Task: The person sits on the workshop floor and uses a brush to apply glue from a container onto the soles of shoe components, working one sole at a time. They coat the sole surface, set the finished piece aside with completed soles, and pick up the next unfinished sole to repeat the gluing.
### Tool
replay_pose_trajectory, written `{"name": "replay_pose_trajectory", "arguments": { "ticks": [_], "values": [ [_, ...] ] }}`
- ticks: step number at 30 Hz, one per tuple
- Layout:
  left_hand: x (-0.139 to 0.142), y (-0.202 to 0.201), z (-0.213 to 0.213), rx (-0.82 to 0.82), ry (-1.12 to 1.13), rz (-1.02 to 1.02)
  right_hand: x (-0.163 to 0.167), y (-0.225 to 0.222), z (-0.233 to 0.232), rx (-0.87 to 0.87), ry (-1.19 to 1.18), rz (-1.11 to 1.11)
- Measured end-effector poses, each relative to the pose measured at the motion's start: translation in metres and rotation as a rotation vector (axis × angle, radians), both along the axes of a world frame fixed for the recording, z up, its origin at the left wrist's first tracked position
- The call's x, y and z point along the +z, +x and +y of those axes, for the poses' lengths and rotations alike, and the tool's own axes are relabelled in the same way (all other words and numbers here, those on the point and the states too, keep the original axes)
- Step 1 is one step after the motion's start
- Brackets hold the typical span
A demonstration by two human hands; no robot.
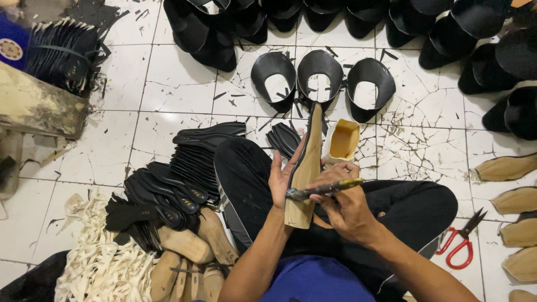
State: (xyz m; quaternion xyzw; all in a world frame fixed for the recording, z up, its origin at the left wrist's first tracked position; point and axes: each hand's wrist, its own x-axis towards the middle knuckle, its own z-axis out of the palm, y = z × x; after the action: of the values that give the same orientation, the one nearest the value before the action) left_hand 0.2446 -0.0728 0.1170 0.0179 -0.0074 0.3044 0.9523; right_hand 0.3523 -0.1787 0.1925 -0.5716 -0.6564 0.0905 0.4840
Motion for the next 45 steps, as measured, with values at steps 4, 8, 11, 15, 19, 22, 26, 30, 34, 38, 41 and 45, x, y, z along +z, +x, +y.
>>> {"name": "replay_pose_trajectory", "arguments": {
  "ticks": [4, 8, 11, 15, 19, 22, 26, 30, 34, 38, 41, 45],
  "values": [
    [-0.014, -0.003, 0.011, -0.015, 0.005, -0.008, -0.002, -0.008, -0.011, 0.090, -0.023, -0.144],
    [-0.012, -0.005, 0.011, -0.022, -0.054, -0.053, -0.006, 0.003, -0.013, 0.201, -0.020, -0.155],
    [-0.002, -0.003, 0.006, -0.078, -0.148, -0.068, -0.009, 0.019, 0.002, 0.006, 0.031, -0.191],
    [0.005, 0.000, 0.010, -0.095, -0.111, -0.059, -0.011, 0.018, 0.003, -0.196, 0.068, -0.296],
    [-0.007, -0.001, 0.023, 0.011, -0.079, 0.091, -0.010, 0.000, -0.016, 0.135, 0.025, -0.184],
    [-0.020, 0.002, 0.024, 0.021, -0.058, 0.113, -0.007, 0.001, -0.017, -0.004, 0.014, -0.290],
    [-0.032, 0.010, 0.022, 0.055, -0.021, 0.269, 0.001, 0.002, -0.011, 0.065, 0.167, -0.496],
    [-0.037, 0.012, 0.023, 0.045, -0.042, 0.251, 0.006, 0.001, -0.009, 0.109, 0.142, -0.478],
    [-0.041, 0.012, 0.024, 0.007, -0.068, 0.218, 0.003, 0.003, -0.010, 0.140, 0.197, -0.605],
    [-0.040, 0.013, 0.024, 0.018, -0.039, 0.175, -0.006, 0.005, -0.014, 0.150, 0.177, -0.570],
    [-0.033, 0.012, 0.028, 0.039, -0.114, 0.049, -0.013, 0.000, -0.018, -0.032, 0.189, -0.480],
    [-0.016, 0.009, 0.035, 0.056, -0.147, -0.099, -0.019, -0.024, -0.037, -0.103, 0.200, -0.349]
  ]
}}
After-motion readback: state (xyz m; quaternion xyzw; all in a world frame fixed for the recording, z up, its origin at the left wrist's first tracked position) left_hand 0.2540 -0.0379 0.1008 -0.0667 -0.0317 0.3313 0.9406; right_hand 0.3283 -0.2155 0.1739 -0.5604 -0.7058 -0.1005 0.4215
